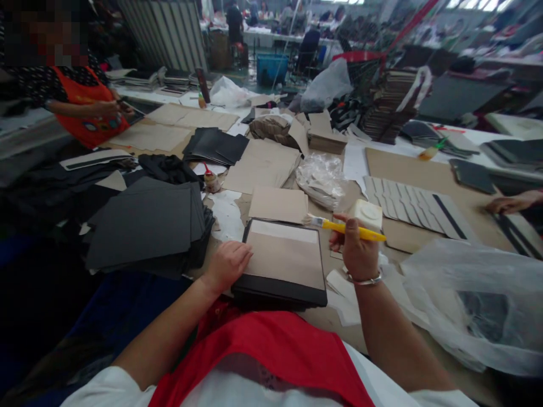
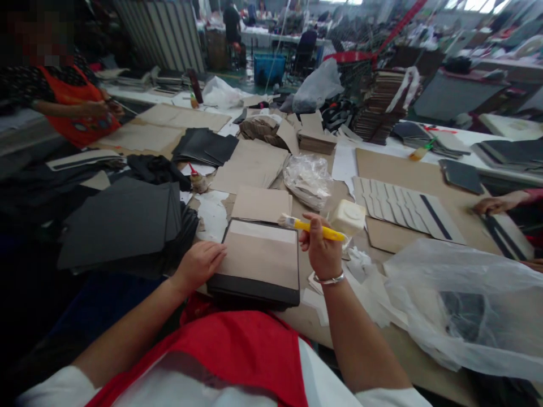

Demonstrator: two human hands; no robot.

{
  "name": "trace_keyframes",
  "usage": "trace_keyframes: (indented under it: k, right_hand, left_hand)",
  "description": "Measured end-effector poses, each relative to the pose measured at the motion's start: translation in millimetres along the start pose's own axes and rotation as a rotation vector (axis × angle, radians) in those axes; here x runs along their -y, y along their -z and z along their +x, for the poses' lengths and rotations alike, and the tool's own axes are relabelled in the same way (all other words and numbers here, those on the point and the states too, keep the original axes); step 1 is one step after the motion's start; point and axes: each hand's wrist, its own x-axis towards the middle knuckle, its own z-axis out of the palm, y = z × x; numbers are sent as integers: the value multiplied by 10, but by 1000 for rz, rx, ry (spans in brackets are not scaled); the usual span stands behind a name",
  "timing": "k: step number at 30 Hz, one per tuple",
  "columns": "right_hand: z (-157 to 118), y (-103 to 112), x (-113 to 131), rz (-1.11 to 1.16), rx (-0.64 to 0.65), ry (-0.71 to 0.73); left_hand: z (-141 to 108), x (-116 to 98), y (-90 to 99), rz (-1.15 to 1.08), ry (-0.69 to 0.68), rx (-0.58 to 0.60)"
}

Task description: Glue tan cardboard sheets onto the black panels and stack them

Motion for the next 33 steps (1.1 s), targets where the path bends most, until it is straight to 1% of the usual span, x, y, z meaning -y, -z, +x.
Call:
trace_keyframes:
  k: [2,4,5,6,7,9,11,12,13,14,15,16,17,18,19,20,21,22,23,25,27,29,30,31,33]
  right_hand:
    - [-9,-60,78,134,15,-15]
    - [-61,-112,103,199,21,-5]
    - [-93,-135,99,212,30,1]
    - [-124,-156,87,219,43,5]
    - [-152,-177,73,222,64,9]
    - [-194,-215,48,215,121,22]
    - [-220,-240,38,182,197,56]
    - [-229,-245,40,157,231,83]
    - [-240,-243,45,123,254,111]
    - [-254,-233,54,90,255,133]
    - [-272,-216,66,64,239,148]
    - [-293,-194,78,52,211,153]
    - [-314,-167,90,56,180,147]
    - [-333,-137,96,79,149,132]
    - [-347,-106,95,113,121,112]
    - [-354,-73,82,149,95,87]
    - [-355,-38,57,178,65,59]
    - [-352,1,18,197,29,32]
    - [-346,43,-33,202,-6,8]
    - [-341,133,-165,176,-65,-33]
    - [-354,220,-324,108,-88,-55]
    - [-388,284,-486,18,-76,-54]
    - [-412,303,-558,-26,-58,-49]
    - [-438,315,-618,-60,-39,-43]
    - [-487,323,-689,-87,2,-41]
  left_hand:
    - [-159,106,235,10,55,-125]
    - [-323,275,482,74,154,-268]
    - [-396,385,592,126,210,-309]
    - [-459,511,687,185,264,-314]
    - [-513,648,763,241,309,-279]
    - [-593,932,867,313,359,-124]
    - [-648,1172,935,320,349,27]
    - [-671,1253,972,308,324,69]
    - [-692,1299,1017,292,285,81]
    - [-711,1303,1070,280,238,57]
    - [-726,1265,1129,279,184,-6]
    - [-731,1185,1188,295,128,-103]
    - [-722,1069,1236,322,69,-229]
    - [-695,919,1263,363,11,-367]
    - [-648,741,1259,399,-65,-479]
    - [-579,538,1215,412,-164,-546]
    - [-492,315,1126,399,-284,-541]
    - [-391,79,993,358,-400,-510]
    - [-283,-162,823,306,-497,-452]
    - [-76,-599,416,213,-633,-343]
    - [76,-900,24,176,-721,-226]
    - [141,-1038,-257,155,-765,-128]
    - [144,-1060,-343,146,-777,-93]
    - [135,-1064,-396,137,-783,-69]
    - [102,-1053,-435,125,-782,-37]
